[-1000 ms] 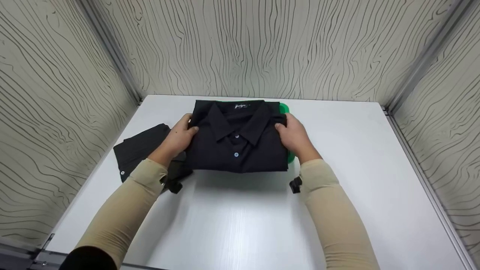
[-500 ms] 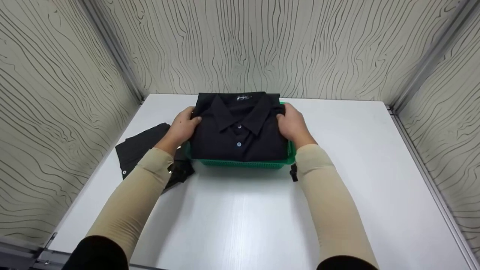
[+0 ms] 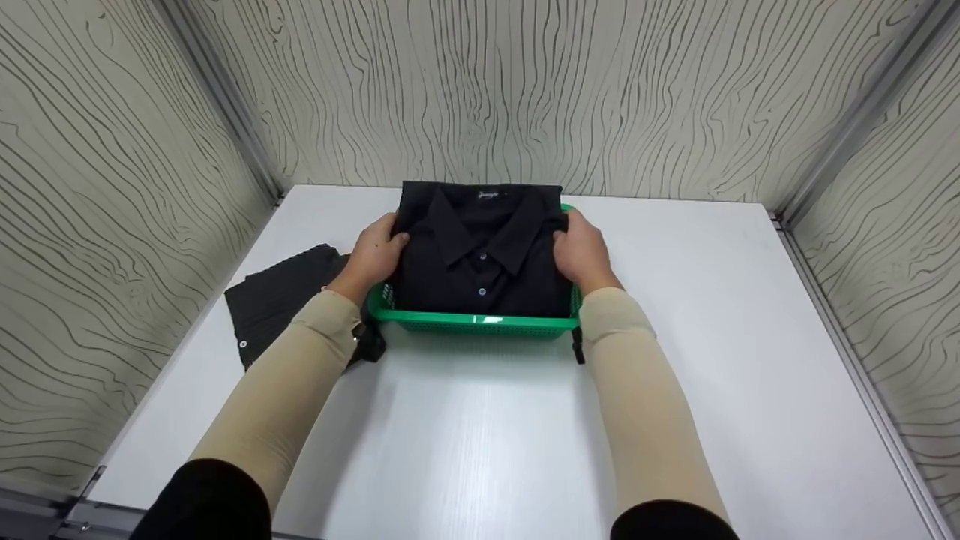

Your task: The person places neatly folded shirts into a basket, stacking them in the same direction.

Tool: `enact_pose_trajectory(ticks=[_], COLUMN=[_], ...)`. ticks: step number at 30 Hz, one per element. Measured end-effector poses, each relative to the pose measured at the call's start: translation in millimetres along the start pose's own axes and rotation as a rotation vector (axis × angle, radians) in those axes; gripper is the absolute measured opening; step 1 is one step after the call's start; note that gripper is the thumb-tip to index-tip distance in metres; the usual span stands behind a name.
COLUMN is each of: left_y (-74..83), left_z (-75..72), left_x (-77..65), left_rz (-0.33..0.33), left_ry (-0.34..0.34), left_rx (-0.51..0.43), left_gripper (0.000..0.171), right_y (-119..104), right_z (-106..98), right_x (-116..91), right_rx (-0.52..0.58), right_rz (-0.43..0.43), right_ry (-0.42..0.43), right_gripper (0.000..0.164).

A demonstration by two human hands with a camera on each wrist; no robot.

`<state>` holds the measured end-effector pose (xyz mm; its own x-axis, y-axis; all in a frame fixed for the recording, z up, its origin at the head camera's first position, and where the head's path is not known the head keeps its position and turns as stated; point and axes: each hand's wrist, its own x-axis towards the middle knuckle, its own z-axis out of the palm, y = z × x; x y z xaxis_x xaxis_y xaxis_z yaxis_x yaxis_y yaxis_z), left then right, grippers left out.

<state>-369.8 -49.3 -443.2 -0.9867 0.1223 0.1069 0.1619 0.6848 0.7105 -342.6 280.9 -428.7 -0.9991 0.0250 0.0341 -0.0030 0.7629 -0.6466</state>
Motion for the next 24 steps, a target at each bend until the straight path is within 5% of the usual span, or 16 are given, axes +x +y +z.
enact_pose_trajectory(ticks=[13,19,24], left_y=[-10.3,-11.6,-11.7], left_z=[18.8,24.3,26.4], left_x=[-6.9,-10.0,-10.6], left_rz=[0.026,0.051,0.056], left_ry=[0.045,0.049,0.053], left_rx=[0.313,0.386,0.407], left_gripper=[0.030,0.027,0.030], right_y=[19.6,23.2,24.3], right_z=[23.1,26.9,26.1], right_x=[-4.3,-5.8,-6.6], right_rx=[-0.031,-0.079,-0.084], right_rz=[0.006,0.002,0.019], right_ry=[-0.011,0.033,0.033], right_gripper=[0.034,0.029,0.041])
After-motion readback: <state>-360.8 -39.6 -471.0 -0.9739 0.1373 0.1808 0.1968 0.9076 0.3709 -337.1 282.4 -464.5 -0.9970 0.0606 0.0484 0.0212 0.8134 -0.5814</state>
